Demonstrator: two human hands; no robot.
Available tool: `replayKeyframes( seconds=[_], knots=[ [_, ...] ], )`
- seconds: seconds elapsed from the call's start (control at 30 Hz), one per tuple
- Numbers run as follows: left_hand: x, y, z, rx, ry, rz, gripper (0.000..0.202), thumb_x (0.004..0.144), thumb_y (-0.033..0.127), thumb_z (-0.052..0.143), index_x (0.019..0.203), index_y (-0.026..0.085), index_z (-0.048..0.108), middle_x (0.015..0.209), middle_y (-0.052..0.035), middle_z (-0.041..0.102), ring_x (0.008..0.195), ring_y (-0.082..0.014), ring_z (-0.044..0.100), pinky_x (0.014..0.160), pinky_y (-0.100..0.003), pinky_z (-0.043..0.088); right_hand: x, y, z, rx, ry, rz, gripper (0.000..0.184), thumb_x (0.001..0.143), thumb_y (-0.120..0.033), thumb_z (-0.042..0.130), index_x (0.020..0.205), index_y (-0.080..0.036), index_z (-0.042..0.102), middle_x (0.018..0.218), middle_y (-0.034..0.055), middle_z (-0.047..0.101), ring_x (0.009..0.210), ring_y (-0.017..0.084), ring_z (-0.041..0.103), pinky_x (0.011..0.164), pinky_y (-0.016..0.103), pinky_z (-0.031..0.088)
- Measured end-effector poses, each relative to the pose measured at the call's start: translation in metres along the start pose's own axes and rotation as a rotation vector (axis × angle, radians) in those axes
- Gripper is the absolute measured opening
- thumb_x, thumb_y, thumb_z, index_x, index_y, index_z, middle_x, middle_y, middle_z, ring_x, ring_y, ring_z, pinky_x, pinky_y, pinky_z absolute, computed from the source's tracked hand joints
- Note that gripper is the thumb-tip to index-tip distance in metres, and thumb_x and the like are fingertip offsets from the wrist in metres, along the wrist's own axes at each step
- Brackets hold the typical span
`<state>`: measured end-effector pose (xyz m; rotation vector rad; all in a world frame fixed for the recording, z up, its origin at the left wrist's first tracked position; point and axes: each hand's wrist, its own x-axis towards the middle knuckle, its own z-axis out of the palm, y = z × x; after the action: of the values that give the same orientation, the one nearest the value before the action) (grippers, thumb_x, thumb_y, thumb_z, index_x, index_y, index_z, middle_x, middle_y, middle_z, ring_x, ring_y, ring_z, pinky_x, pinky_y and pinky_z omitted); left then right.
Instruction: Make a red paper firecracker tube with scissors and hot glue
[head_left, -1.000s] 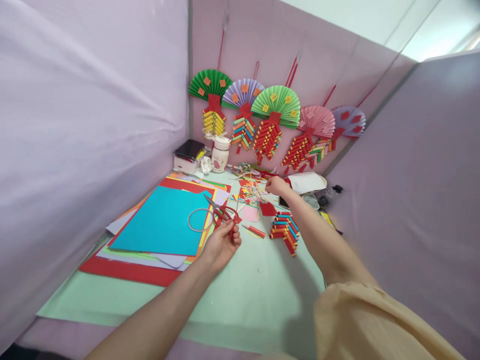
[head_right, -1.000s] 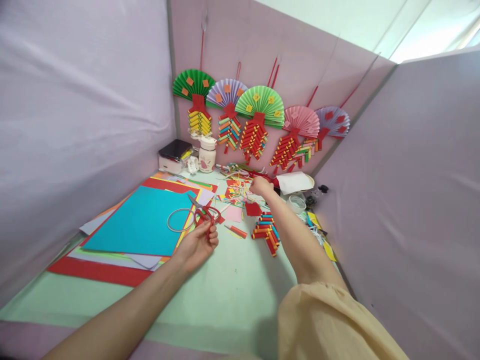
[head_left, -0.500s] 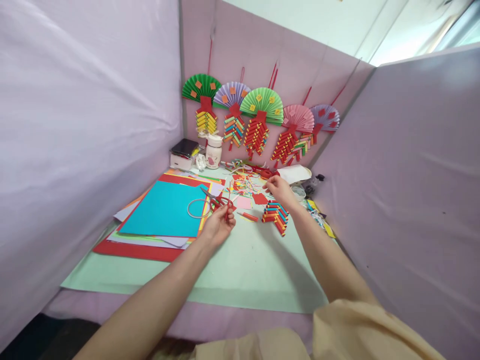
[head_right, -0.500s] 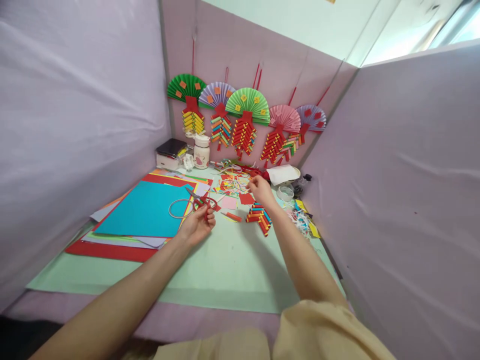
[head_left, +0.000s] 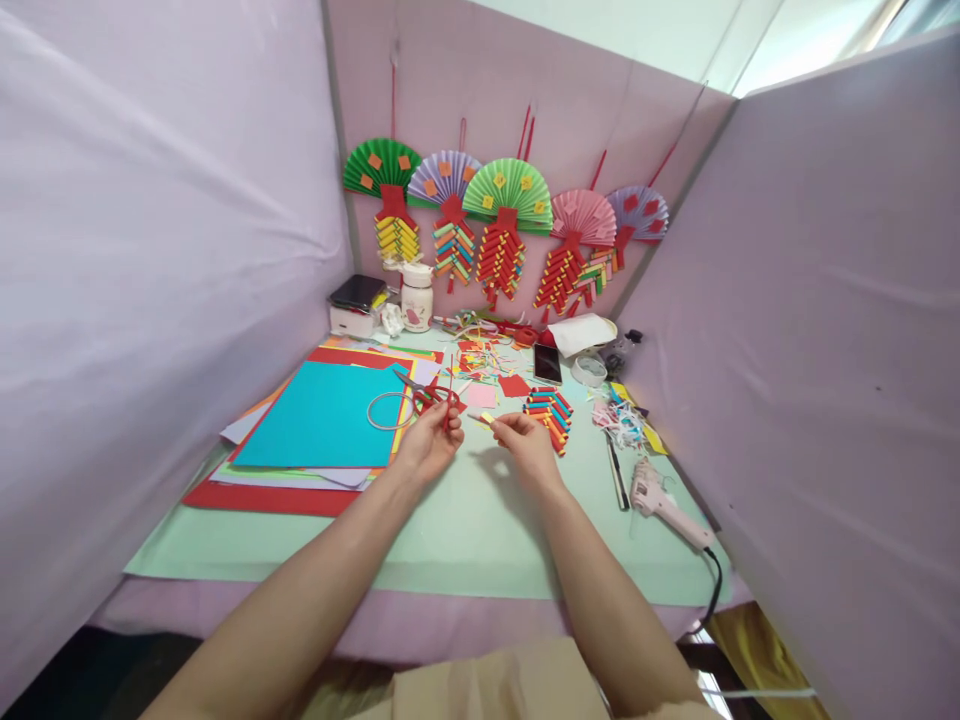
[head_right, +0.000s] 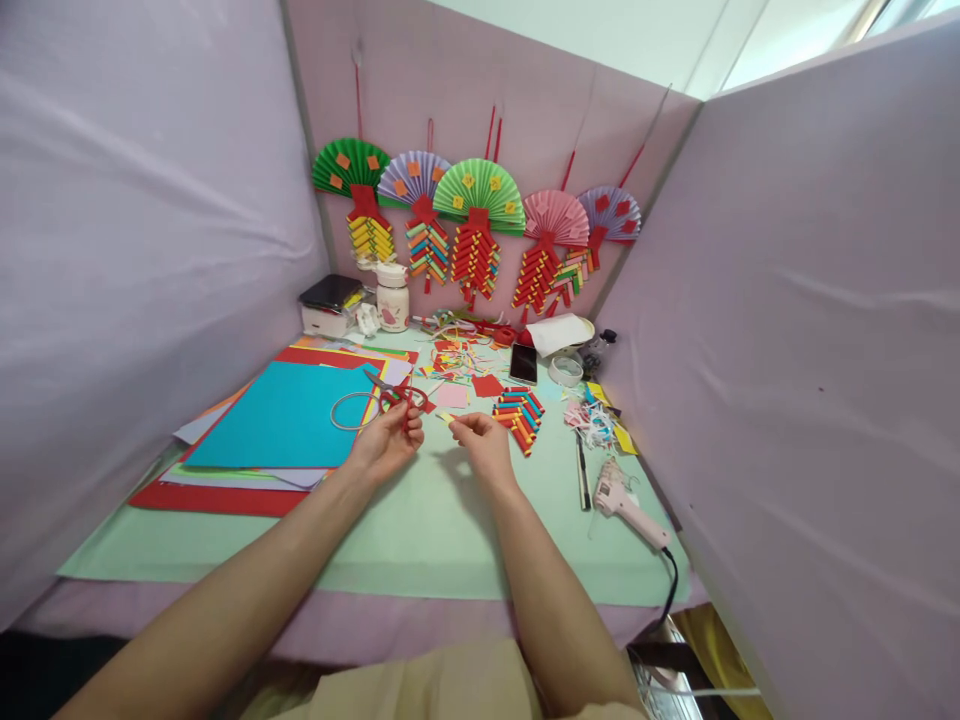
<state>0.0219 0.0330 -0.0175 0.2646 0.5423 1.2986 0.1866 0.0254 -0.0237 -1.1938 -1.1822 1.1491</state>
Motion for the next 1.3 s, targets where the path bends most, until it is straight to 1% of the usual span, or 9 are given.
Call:
replayKeyframes(
  seconds=[0.07,0.17,0.37,0.57,0.7,0.83,1.0,1.13,1.3],
  knots=[
    [0.000,-0.001,0.000,0.030,-0.003,0.007,0.005,0.087,0.012,0.056,0.083,0.013,0.059,0.070,-0.0008,0.055,0.055,-0.0065,0.051,0.048,-0.016,0.043,0.000,0.000,-0.002,0.022,0.018,-0.020,0.031,0.061,-0.038,0.074,0.083,-0.020,0.062,0.070,-0.0005,0.063,0.065,0.013,0.056,0.063,0.026,0.045],
    [-0.002,-0.004,0.001,0.081,-0.007,0.010,0.002,0.086,0.012,0.058,0.085,0.013,0.060,0.071,-0.0012,0.056,0.057,-0.0072,0.052,0.050,-0.016,0.044,-0.002,-0.001,-0.005,0.006,-0.018,-0.024,0.035,0.063,-0.039,0.071,0.092,-0.020,0.064,0.076,0.0007,0.065,0.069,0.013,0.057,0.065,0.026,0.045],
    [-0.007,-0.007,0.006,0.112,-0.042,-0.017,0.009,0.088,0.011,0.053,0.083,0.012,0.060,0.069,-0.0012,0.054,0.057,-0.0073,0.051,0.051,-0.016,0.044,-0.005,-0.004,-0.006,-0.021,-0.030,-0.048,0.026,0.065,-0.043,0.071,0.075,-0.020,0.064,0.072,0.0003,0.064,0.067,0.014,0.055,0.063,0.025,0.043],
    [-0.010,-0.009,0.008,0.068,-0.147,-0.149,0.010,0.088,0.011,0.054,0.079,0.012,0.058,0.064,0.0012,0.046,0.052,-0.0060,0.043,0.047,-0.015,0.039,-0.008,-0.009,-0.004,-0.009,-0.016,-0.089,0.026,0.066,-0.043,0.072,0.074,-0.020,0.064,0.073,0.0005,0.063,0.070,0.014,0.056,0.068,0.027,0.045],
    [-0.010,-0.011,0.005,0.122,-0.227,-0.158,0.008,0.087,0.014,0.056,0.079,0.013,0.058,0.064,0.0019,0.045,0.053,-0.0061,0.043,0.047,-0.015,0.038,-0.011,-0.013,-0.004,-0.051,-0.018,-0.117,0.023,0.068,-0.042,0.071,0.073,-0.021,0.064,0.075,0.0004,0.064,0.071,0.014,0.056,0.070,0.027,0.045],
    [-0.011,-0.013,0.005,0.187,-0.264,-0.140,0.006,0.085,0.016,0.061,0.081,0.013,0.057,0.066,0.0016,0.046,0.055,-0.0064,0.044,0.050,-0.016,0.038,-0.012,-0.016,-0.005,-0.054,-0.015,-0.146,0.020,0.069,-0.039,0.070,0.073,-0.020,0.065,0.075,0.0004,0.065,0.071,0.014,0.056,0.072,0.027,0.045],
    [-0.016,-0.017,0.011,0.285,-0.264,-0.080,0.013,0.082,0.021,0.067,0.083,0.014,0.057,0.067,0.0021,0.046,0.058,-0.0063,0.045,0.051,-0.015,0.037,-0.012,-0.015,-0.005,-0.061,0.014,-0.210,0.021,0.071,-0.040,0.069,0.073,-0.019,0.065,0.075,0.0011,0.065,0.073,0.014,0.056,0.072,0.027,0.045],
    [-0.019,-0.018,0.014,0.357,-0.251,-0.047,0.022,0.074,0.019,0.075,0.085,0.015,0.057,0.065,0.0041,0.045,0.057,-0.0053,0.043,0.048,-0.014,0.034,-0.012,-0.015,-0.006,-0.059,0.042,-0.231,0.025,0.071,-0.042,0.069,0.075,-0.018,0.066,0.075,0.0020,0.066,0.072,0.015,0.056,0.072,0.028,0.045],
    [-0.019,-0.018,0.012,0.416,-0.210,-0.058,0.025,0.074,0.031,0.076,0.087,0.017,0.060,0.078,0.0000,0.055,0.070,-0.0087,0.053,0.059,-0.019,0.044,-0.014,-0.018,-0.006,-0.023,0.039,-0.239,0.023,0.071,-0.041,0.070,0.074,-0.018,0.066,0.075,0.0017,0.066,0.072,0.015,0.056,0.071,0.029,0.045]
  ],
)
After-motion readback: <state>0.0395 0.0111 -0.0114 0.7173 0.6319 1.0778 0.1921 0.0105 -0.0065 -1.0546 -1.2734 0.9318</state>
